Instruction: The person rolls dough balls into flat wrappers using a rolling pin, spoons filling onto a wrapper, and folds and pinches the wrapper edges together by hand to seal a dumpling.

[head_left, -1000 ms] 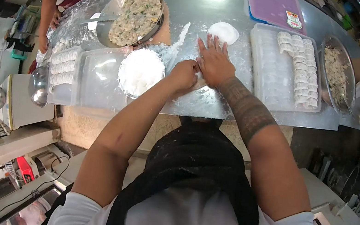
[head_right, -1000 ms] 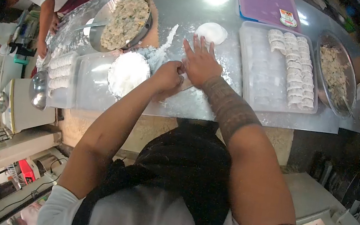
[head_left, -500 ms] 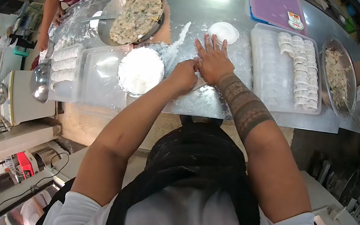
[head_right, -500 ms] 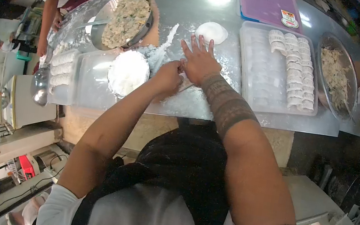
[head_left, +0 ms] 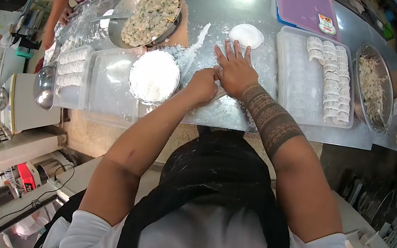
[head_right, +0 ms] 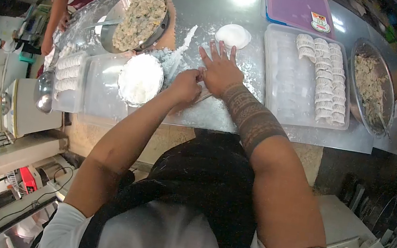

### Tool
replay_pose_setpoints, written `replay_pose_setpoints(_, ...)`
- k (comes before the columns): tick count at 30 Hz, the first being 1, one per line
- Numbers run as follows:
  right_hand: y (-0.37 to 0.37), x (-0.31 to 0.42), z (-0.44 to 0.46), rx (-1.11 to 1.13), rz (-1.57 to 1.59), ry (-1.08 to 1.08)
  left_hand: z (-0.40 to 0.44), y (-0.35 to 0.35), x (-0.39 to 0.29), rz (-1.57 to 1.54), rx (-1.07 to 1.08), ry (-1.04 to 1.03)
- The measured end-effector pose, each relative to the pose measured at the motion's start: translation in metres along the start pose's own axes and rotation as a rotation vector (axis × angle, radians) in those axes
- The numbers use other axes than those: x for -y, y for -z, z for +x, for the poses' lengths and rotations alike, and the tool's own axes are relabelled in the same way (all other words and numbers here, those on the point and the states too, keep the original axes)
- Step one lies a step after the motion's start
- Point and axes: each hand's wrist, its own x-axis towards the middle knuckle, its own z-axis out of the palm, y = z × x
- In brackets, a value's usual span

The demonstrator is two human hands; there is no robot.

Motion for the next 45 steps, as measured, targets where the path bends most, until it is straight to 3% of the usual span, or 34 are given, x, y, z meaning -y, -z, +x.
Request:
replay_pose_setpoints(3,0.01,0.0,-0.039,0.0,0.098,-0.03,0.004,0.004,0.004,-0.225,0.091,0.169)
replay_pose_setpoints(5,0.026,-0.001,-0.098,0.126,0.118,-0.058,0.004,-0.005,0.017,-0.472,0.125,0.309)
replay_pose_setpoints(8,0.035,-0.002,-0.129,0.192,0.106,-0.072,-0.008,0.006,0.003,-0.363,0.198,0.414)
replay_pose_setpoints(11,0.022,0.002,-0.068,0.116,-0.006,-0.036,0.003,0.006,0.01,0.002,0.27,0.208)
replay_pose_setpoints(15,-0.006,0.0,-0.006,-0.011,0.043,0.016,0.009,-0.002,0.011,0.06,0.044,0.095)
replay_pose_setpoints(18,0.005,-0.004,-0.031,0.007,0.116,0.01,0.011,0.003,0.01,-0.123,0.118,0.188)
replay_pose_setpoints(21,0.03,0.0,-0.107,0.174,0.089,-0.027,0.009,-0.024,0.039,-0.839,0.113,0.412)
replay_pose_setpoints(24,0.035,0.0,-0.122,0.211,0.053,-0.023,-0.005,-0.007,0.024,-0.505,0.271,0.469)
replay_pose_setpoints(27,0.02,0.005,-0.049,0.14,-0.016,0.0,-0.005,0.008,0.006,0.056,0.264,0.189)
replay_pose_setpoints(31,-0.008,0.002,0.002,-0.06,0.012,0.027,-0.002,0.001,0.009,0.057,-0.014,-0.014)
replay_pose_setpoints(34,0.015,0.004,-0.049,-0.001,0.093,-0.045,0.011,-0.006,0.029,-0.232,0.119,0.217)
replay_pose_setpoints(37,0.033,0.003,-0.113,0.193,0.068,-0.049,0.001,-0.026,0.048,-0.723,0.097,0.346)
replay_pose_setpoints(40,0.035,0.005,-0.113,0.209,0.032,-0.022,-0.008,0.0,0.026,-0.284,0.296,0.394)
replay_pose_setpoints(43,0.009,0.008,-0.036,0.115,-0.024,-0.018,-0.004,0.0,0.023,0.144,0.187,0.1)
replay_pose_setpoints(45,0.001,0.007,-0.007,0.048,-0.044,-0.015,-0.011,-0.001,0.018,0.045,0.111,0.092)
